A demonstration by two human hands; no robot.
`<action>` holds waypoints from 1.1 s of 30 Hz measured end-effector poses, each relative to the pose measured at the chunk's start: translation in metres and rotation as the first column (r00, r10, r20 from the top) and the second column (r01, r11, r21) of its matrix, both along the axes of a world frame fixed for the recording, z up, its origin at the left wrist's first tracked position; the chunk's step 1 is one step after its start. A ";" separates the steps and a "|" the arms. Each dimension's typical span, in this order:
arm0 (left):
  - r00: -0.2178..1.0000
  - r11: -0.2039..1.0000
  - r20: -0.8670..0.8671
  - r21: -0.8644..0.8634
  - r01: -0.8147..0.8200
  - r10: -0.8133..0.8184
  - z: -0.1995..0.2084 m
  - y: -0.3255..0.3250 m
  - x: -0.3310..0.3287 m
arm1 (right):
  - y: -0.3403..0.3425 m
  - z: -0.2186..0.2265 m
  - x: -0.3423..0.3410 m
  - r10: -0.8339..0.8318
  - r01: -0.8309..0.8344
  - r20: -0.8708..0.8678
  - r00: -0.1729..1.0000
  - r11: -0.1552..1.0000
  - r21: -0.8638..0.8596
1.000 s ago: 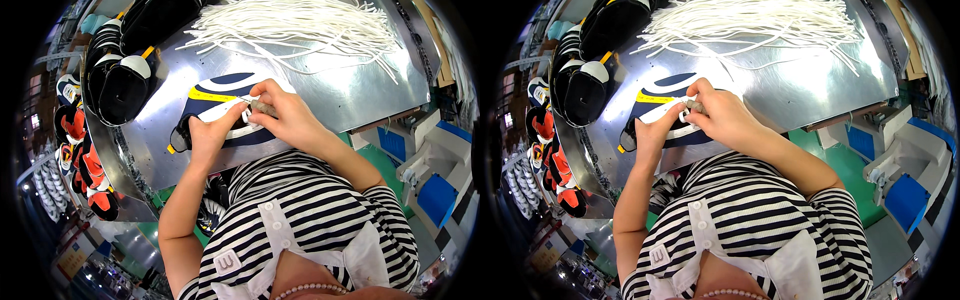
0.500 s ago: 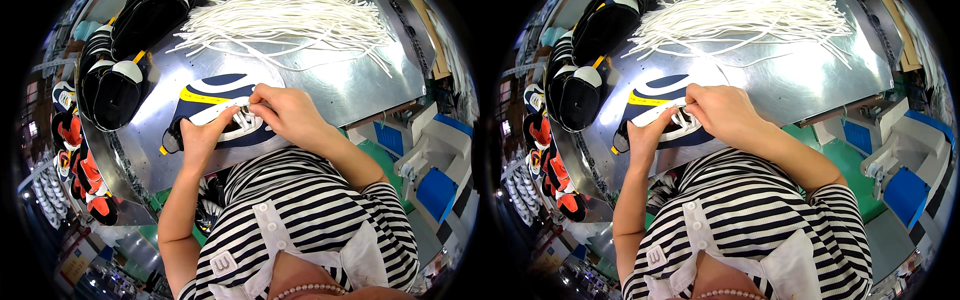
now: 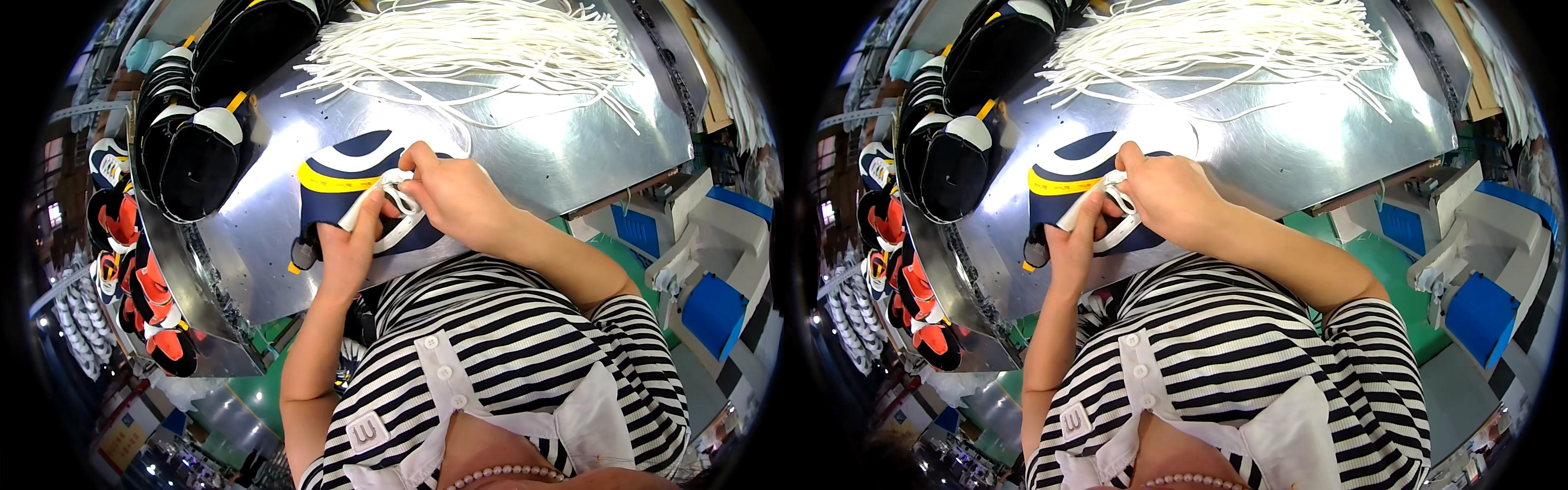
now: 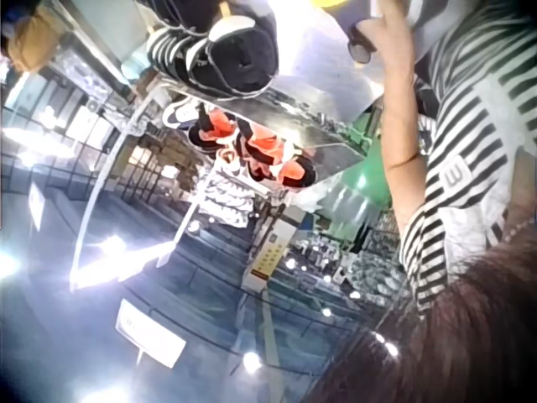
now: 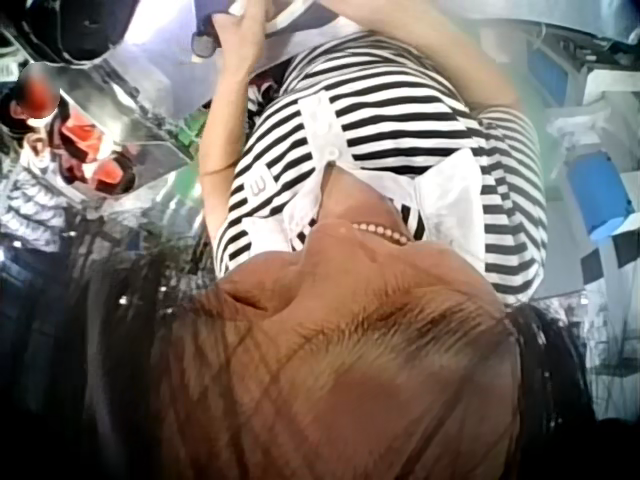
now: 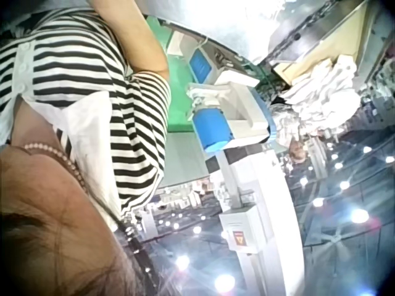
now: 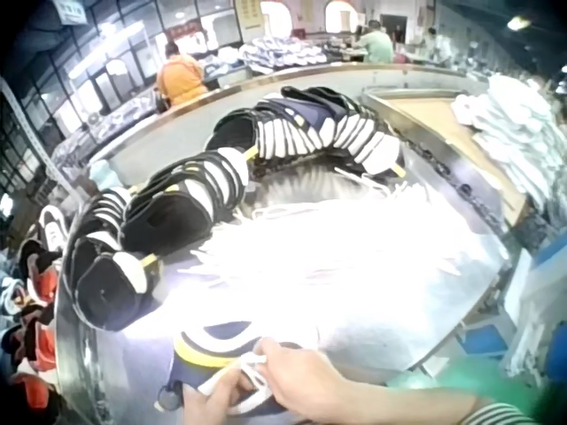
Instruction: The person laces a shoe by threading a white lace through the eyelets and then ties a bow.
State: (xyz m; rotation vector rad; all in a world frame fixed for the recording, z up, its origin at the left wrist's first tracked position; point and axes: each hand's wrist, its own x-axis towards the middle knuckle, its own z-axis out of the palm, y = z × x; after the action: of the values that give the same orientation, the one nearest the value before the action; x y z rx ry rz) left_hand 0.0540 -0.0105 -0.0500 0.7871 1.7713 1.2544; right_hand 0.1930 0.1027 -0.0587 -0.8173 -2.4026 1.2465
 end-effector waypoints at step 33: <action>0.991 0.997 -0.104 0.023 -0.079 0.081 -0.010 0.011 -0.014 | 0.009 -0.040 -0.026 -0.064 0.198 -0.338 0.939 0.904 0.380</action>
State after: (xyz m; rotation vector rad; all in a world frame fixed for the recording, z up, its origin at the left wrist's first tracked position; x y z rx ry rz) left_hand 0.0398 0.0008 -0.0602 0.8129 1.8944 1.3046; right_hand 0.1674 0.1116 -0.0985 -0.5861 -2.1856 0.7144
